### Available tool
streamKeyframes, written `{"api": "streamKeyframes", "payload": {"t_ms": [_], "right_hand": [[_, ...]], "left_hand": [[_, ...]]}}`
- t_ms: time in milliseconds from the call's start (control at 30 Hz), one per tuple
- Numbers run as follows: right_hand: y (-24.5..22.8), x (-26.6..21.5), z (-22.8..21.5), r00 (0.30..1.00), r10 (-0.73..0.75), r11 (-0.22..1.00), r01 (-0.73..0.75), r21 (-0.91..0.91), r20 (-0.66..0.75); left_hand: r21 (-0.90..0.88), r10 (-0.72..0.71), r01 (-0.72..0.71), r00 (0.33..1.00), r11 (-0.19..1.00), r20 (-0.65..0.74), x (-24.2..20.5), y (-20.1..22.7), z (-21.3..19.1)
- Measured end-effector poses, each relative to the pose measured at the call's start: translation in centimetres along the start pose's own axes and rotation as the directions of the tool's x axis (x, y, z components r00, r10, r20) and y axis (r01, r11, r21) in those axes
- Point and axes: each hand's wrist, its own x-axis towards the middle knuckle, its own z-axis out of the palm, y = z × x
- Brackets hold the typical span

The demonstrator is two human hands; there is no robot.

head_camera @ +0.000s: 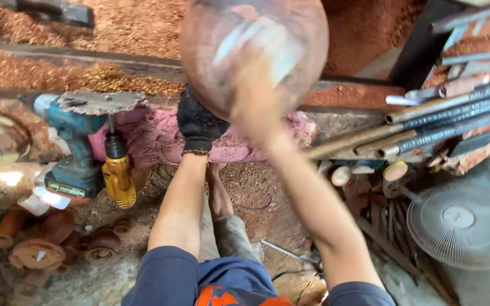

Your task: Sanding and polishing a large wooden bowl using a power drill with a sanding attachment and by hand.

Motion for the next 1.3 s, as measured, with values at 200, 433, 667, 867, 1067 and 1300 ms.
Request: {"api": "streamKeyframes", "payload": {"t_ms": [200, 433, 667, 867, 1067, 1300], "right_hand": [[2.8, -2.1, -4.6, 0.983, 0.144, 0.984, -0.154, 0.084, 0.115], [-5.4, -2.2, -1.7, 0.993, -0.090, 0.976, 0.072, 0.204, 0.080], [3.2, -1.5, -2.4, 0.965, 0.258, 0.952, -0.248, 0.179, -0.036], [-2.7, -2.5, -4.5, 0.996, 0.043, 0.999, -0.044, 0.018, 0.080], [-0.1, -0.1, -2.8, 0.857, 0.464, 0.855, -0.499, 0.141, 0.224], [3.1, -4.9, 0.6, 0.988, -0.044, 0.998, 0.038, 0.043, 0.151]], "left_hand": [[0.047, 0.043, -0.044, 0.999, 0.998, 0.013, -0.6, -0.1, 1.0], [0.107, 0.058, -0.065, 0.996, 0.992, 0.067, -4.1, -5.5, 7.1], [0.094, 0.006, -0.016, 0.995, 0.995, 0.103, -3.0, -2.8, 4.3], [0.080, -0.038, 0.029, 0.994, 0.996, 0.107, -0.9, -0.3, 2.3], [0.128, 0.040, -0.054, 0.993, 0.990, 0.108, -1.0, 0.0, 1.9], [0.096, 0.021, -0.031, 0.994, 0.995, 0.107, 0.0, -0.7, 2.0]]}}
